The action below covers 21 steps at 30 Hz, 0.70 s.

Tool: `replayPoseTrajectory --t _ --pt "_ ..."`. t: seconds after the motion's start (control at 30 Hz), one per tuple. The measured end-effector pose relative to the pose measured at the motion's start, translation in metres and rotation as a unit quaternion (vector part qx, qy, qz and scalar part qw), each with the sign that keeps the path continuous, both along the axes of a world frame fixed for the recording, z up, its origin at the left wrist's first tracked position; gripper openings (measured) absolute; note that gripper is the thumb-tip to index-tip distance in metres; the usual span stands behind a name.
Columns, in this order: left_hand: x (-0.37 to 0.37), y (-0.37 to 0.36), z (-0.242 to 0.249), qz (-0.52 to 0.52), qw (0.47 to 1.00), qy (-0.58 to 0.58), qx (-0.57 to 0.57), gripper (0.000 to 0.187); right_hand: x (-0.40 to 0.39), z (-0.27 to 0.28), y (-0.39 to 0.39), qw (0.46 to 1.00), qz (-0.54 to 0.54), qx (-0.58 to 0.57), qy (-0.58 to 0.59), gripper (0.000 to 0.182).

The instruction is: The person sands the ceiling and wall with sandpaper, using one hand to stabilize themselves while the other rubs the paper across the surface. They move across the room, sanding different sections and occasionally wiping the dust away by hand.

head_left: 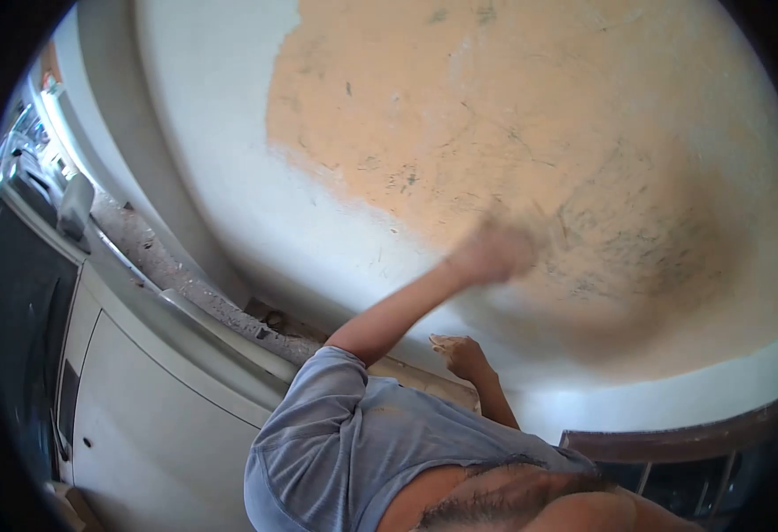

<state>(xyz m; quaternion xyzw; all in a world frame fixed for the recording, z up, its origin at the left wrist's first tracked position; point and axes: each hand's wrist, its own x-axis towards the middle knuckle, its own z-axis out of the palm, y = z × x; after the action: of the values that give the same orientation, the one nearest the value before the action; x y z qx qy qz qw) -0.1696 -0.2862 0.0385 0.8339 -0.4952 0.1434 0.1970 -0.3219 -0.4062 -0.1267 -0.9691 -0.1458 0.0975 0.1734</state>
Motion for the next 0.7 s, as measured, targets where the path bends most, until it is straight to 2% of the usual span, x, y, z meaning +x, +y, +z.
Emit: replayPoseTrajectory --t 0.03,0.07,0.1,0.13,0.17,0.2,0.23,0.27,0.3,0.33,0.37,0.43,0.47,0.5,0.53,0.57,0.6,0.63,0.7 --pt "0.003 -0.041 -0.056 -0.029 0.915 -0.368 -0.166 0.031 0.005 0.003 -0.001 0.999 0.023 -0.048 -0.002 0.029" --pt "-0.007 -0.028 -0.06 -0.164 0.922 -0.282 -0.206 0.025 0.006 0.005 -0.001 0.998 0.032 -0.045 -0.01 0.029" --pt "-0.009 -0.01 -0.059 -0.295 0.905 -0.192 -0.241 0.02 0.007 0.009 -0.003 0.997 0.041 -0.051 -0.034 0.029" --pt "-0.002 0.01 -0.05 -0.254 0.898 -0.174 -0.313 0.014 0.01 0.011 -0.008 0.995 0.05 -0.058 -0.063 0.03" --pt "0.008 0.032 -0.042 -0.217 0.885 -0.155 -0.382 0.009 0.009 -0.001 -0.018 0.995 0.04 -0.016 -0.094 0.031" --pt "0.045 0.054 -0.034 -0.196 0.836 -0.11 -0.501 0.012 0.006 -0.004 -0.022 0.993 0.04 -0.013 -0.106 0.031" --pt "0.09 0.074 -0.02 -0.175 0.77 -0.058 -0.611 0.016 0.001 -0.007 -0.027 0.998 0.029 -0.015 -0.049 0.031" --pt "0.065 0.115 0.075 0.113 0.723 -0.305 -0.609 0.027 -0.006 -0.009 -0.031 1.0 0.016 -0.016 0.007 0.031" --pt "0.058 0.135 0.13 0.195 0.726 -0.238 -0.615 0.047 -0.012 -0.014 -0.035 1.0 0.01 -0.013 -0.007 0.031" --pt "0.082 0.139 0.16 0.274 0.725 -0.21 -0.597 0.062 -0.021 -0.022 -0.038 0.999 0.027 -0.018 0.021 0.031" --pt "0.087 0.126 0.179 0.26 0.727 -0.218 -0.597 0.062 -0.025 -0.024 -0.036 0.998 0.044 -0.021 0.047 0.032" --pt "0.086 0.087 0.214 0.4 0.758 -0.278 -0.434 0.077 -0.034 -0.019 -0.026 0.998 0.034 -0.009 0.051 0.033" --pt "0.075 0.063 0.218 0.315 0.797 -0.296 -0.421 0.083 -0.041 -0.019 -0.019 0.997 0.028 -0.002 0.074 0.033" --pt "0.049 0.031 0.212 0.307 0.827 -0.322 -0.344 0.081 -0.042 -0.033 -0.018 0.997 0.025 0.004 0.067 0.033" --pt "0.015 0.007 0.204 0.268 0.92 -0.234 -0.166 0.082 -0.041 -0.05 -0.018 0.997 0.047 0.012 0.057 0.035" --pt "0.007 -0.023 0.175 0.099 0.896 -0.371 -0.223 0.063 -0.046 -0.062 -0.018 0.996 0.068 0.021 0.05 0.037" --pt "-0.008 -0.035 0.156 -0.029 0.927 -0.375 0.001 0.05 -0.05 -0.061 -0.015 0.996 0.063 0.027 0.052 0.037" --pt "-0.02 -0.047 0.142 -0.157 0.893 -0.356 0.226 0.04 -0.051 -0.049 -0.012 0.996 0.059 0.031 0.06 0.037" --pt "-0.013 -0.041 0.116 -0.321 0.898 -0.299 0.032 0.024 -0.059 -0.044 -0.012 0.996 0.042 0.043 0.059 0.038"
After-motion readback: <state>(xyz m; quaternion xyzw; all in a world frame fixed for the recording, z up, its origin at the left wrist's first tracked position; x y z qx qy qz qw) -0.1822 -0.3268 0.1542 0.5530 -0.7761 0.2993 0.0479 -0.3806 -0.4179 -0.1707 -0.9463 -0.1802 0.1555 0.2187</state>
